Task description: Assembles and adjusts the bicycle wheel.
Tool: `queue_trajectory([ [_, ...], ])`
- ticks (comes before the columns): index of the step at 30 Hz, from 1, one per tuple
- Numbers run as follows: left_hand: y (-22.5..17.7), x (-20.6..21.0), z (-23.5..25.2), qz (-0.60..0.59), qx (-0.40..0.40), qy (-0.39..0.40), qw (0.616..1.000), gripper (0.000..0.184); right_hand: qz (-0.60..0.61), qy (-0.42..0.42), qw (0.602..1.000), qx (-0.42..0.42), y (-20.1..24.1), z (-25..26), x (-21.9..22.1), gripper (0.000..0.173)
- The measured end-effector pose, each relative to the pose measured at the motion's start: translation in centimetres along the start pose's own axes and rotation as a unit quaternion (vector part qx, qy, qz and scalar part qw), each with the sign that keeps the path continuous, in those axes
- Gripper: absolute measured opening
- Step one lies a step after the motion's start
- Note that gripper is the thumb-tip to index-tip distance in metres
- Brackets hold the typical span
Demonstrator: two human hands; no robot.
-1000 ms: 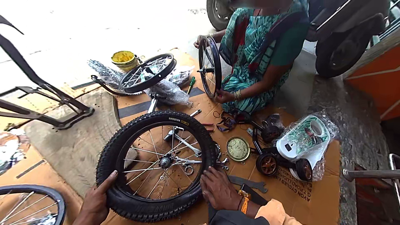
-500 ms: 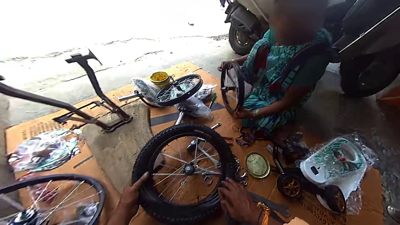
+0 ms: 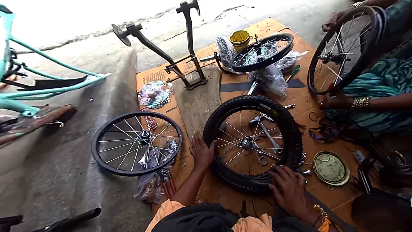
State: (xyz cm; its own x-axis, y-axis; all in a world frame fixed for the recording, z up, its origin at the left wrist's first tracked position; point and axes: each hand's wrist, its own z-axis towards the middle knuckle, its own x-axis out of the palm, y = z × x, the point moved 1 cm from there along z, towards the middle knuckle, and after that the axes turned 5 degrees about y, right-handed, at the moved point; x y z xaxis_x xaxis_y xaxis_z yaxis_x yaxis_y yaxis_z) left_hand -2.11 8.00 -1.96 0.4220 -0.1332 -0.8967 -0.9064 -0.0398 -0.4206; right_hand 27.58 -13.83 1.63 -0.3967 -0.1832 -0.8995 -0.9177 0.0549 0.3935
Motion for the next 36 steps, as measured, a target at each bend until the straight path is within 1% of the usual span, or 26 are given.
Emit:
queue_trajectory([
  [4,-0.9,-1.3,0.1,-0.088,0.02,-0.012,0.996,0.084,0.02,0.08,0.996,0.014,-0.3,0.2,-0.8,0.042],
  [5,-1.4,-1.7,0.1,-0.127,0.017,0.002,0.992,0.081,0.035,0.09,0.995,0.02,-0.4,0.0,-1.0,0.044],
  [6,-1.7,-2.2,0.1,-0.166,0.003,0.021,0.986,0.078,0.055,0.078,0.995,0.026,-0.5,-0.2,-1.3,0.047],
  [7,-1.9,-2.5,0.1,-0.2,-0.017,0.033,0.979,0.074,0.074,0.032,0.996,0.031,-0.6,-0.5,-1.6,0.051],
  [9,-2.1,-3.0,0.5,-0.243,-0.046,0.039,0.968,0.067,0.099,-0.115,0.988,0.025,-0.4,-0.6,-2.8,0.058],
  [10,-2.1,-3.0,0.6,-0.253,-0.051,0.036,0.965,0.065,0.1,-0.173,0.98,0.013,-0.2,-0.7,-3.5,0.059],
  [11,-2.2,-2.9,0.7,-0.26,-0.051,0.031,0.964,0.064,0.092,-0.211,0.973,-0.006,0.0,-0.7,-4.1,0.06],
  [12,-2.3,-2.8,0.6,-0.265,-0.05,0.026,0.963,0.064,0.079,-0.225,0.971,-0.03,0.1,-1.0,-4.2,0.06],
  [13,-2.5,-2.7,0.4,-0.27,-0.046,0.021,0.962,0.063,0.056,-0.204,0.976,-0.05,0.0,-1.4,-4.0,0.06],
  [14,-2.8,-2.5,0.2,-0.279,-0.042,0.013,0.959,0.062,0.021,-0.143,0.987,-0.064,-0.5,-1.9,-3.3,0.062],
  [16,-2.8,-2.2,-0.2,-0.297,-0.05,-0.01,0.953,0.059,-0.029,0.032,0.995,-0.088,-1.4,-2.1,-0.8,0.072],
  [17,-2.6,-2.0,-0.2,-0.3,-0.059,-0.023,0.952,0.057,-0.047,0.071,0.991,-0.101,-1.7,-2.1,0.3,0.075],
  [18,-2.5,-1.8,0.0,-0.303,-0.064,-0.028,0.951,0.058,-0.059,0.07,0.99,-0.111,-2.0,-1.9,1.0,0.079],
  [20,-2.0,-1.4,0.4,-0.321,-0.066,-0.04,0.944,0.058,-0.064,0.016,0.99,-0.127,-2.0,-1.3,1.2,0.089],
  [22,-1.5,-0.9,0.2,-0.335,-0.063,-0.044,0.939,0.056,-0.063,-0.026,0.988,-0.136,-1.8,-1.4,1.3,0.089],
  [23,-1.4,-0.8,0.3,-0.342,-0.06,-0.047,0.937,0.056,-0.072,-0.007,0.988,-0.138,-1.7,-1.2,1.3,0.087],
  [25,-1.4,-1.0,0.2,-0.352,-0.059,-0.049,0.933,0.055,-0.069,0.09,0.986,-0.125,-1.3,-0.9,0.6,0.08],
  [26,-1.4,-1.2,0.1,-0.355,-0.063,-0.048,0.932,0.053,-0.058,0.12,0.985,-0.112,-1.0,-0.7,-0.1,0.077],
  [27,-1.6,-1.2,0.2,-0.359,-0.068,-0.046,0.93,0.052,-0.04,0.114,0.988,-0.1,-0.7,-0.6,-0.8,0.075],
  [29,-2.3,-1.6,0.0,-0.369,-0.087,-0.032,0.925,0.049,0.002,0.011,0.995,-0.1,-0.3,-0.6,-1.4,0.071],
  [30,-2.6,-1.8,-0.1,-0.375,-0.099,-0.03,0.921,0.048,0.009,-0.02,0.994,-0.105,-0.1,-0.7,-1.4,0.07],
  [31,-2.9,-2.0,-0.1,-0.375,-0.11,-0.033,0.92,0.046,0.002,-0.006,0.994,-0.11,0.0,-0.7,-1.3,0.07],
  [33,-3.6,-2.5,0.2,-0.35,-0.119,-0.033,0.928,0.044,0.0,0.127,0.986,-0.111,0.0,-0.4,-0.7,0.073],
  [34,-4.0,-2.6,0.4,-0.322,-0.11,-0.027,0.94,0.044,0.007,0.168,0.98,-0.108,-0.2,-0.3,-0.5,0.073],
  [35,-4.5,-2.8,0.7,-0.285,-0.088,-0.02,0.954,0.045,0.022,0.178,0.979,-0.098,-0.2,-0.3,-0.6,0.071],
  [36,-5.0,-3.1,1.1,-0.245,-0.051,-0.02,0.968,0.047,0.034,0.158,0.983,-0.089,-0.1,-0.3,-0.9,0.069],
])
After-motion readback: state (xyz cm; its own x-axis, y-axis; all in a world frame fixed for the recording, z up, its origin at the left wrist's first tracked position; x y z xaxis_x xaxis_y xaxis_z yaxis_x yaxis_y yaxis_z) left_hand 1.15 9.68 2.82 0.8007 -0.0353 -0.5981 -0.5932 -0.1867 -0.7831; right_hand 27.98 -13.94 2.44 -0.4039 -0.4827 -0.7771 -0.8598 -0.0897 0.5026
